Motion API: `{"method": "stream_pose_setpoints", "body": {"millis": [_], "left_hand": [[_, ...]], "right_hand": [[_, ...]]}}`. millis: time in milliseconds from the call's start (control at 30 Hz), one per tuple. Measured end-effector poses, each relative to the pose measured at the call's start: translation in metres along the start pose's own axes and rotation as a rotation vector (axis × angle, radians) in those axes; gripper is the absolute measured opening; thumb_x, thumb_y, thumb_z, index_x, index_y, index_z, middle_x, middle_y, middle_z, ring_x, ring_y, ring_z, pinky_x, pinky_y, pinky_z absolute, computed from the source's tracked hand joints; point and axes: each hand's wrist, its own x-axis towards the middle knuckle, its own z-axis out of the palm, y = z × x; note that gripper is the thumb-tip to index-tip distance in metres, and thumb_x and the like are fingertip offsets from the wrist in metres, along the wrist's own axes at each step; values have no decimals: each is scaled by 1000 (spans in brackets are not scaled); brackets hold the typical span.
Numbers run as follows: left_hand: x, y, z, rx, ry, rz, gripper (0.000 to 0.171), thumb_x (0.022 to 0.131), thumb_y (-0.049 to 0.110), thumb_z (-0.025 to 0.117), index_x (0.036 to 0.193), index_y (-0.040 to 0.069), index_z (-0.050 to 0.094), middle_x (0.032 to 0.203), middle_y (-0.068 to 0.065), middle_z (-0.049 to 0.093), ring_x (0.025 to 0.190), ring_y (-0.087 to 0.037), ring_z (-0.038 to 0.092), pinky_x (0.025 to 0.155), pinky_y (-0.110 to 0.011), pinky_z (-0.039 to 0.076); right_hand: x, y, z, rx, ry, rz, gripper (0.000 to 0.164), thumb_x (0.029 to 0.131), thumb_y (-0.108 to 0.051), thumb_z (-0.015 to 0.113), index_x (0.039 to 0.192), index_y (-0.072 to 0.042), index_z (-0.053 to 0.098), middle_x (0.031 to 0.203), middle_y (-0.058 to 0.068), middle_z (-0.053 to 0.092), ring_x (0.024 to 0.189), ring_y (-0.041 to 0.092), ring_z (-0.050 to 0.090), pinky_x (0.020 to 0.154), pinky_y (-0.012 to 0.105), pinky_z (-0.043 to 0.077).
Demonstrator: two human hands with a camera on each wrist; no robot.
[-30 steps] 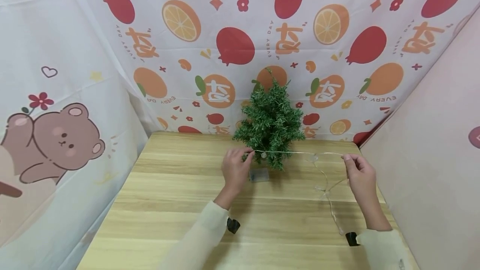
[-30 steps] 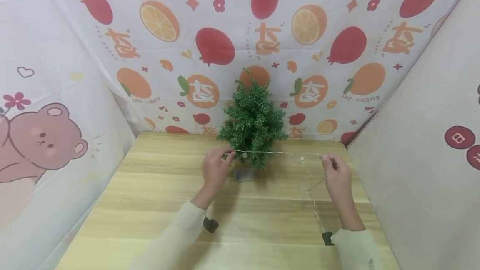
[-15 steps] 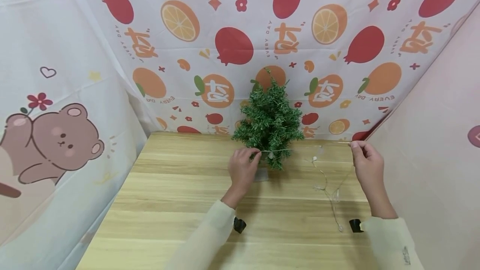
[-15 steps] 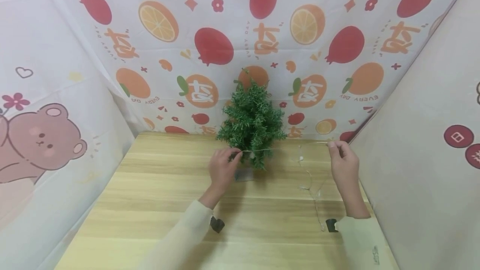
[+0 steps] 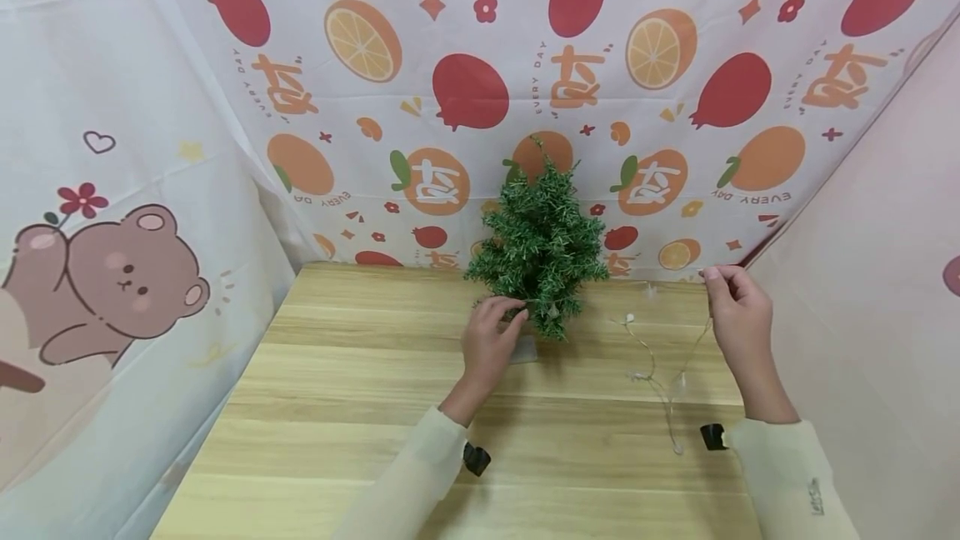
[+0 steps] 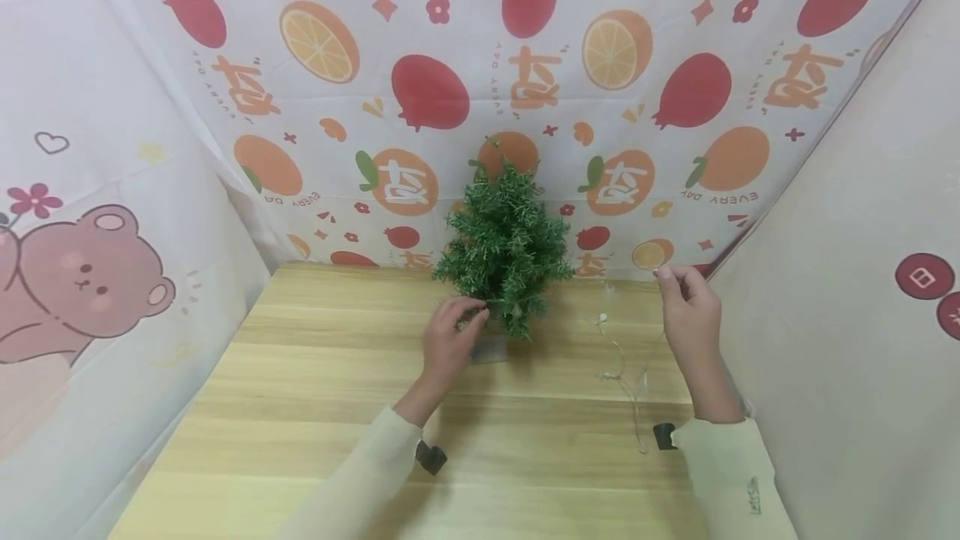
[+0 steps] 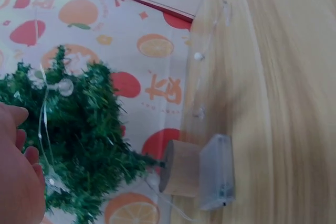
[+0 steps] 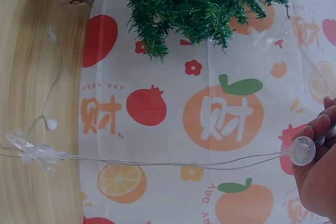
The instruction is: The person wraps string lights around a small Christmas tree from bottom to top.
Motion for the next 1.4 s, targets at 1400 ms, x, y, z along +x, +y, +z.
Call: {"method": "stream_pose_setpoints", "body": {"millis": [1400], "left_hand": [[41, 111, 48, -115, -335, 106, 25, 102, 32, 62, 123, 24, 72, 102, 10, 69, 57, -2, 41, 51, -16, 33]], "right_hand": [[-41, -8, 48, -53, -280, -55, 31, 104, -36, 56, 104, -7, 67, 71, 4, 51, 59, 14, 44, 53, 26, 40]]}}
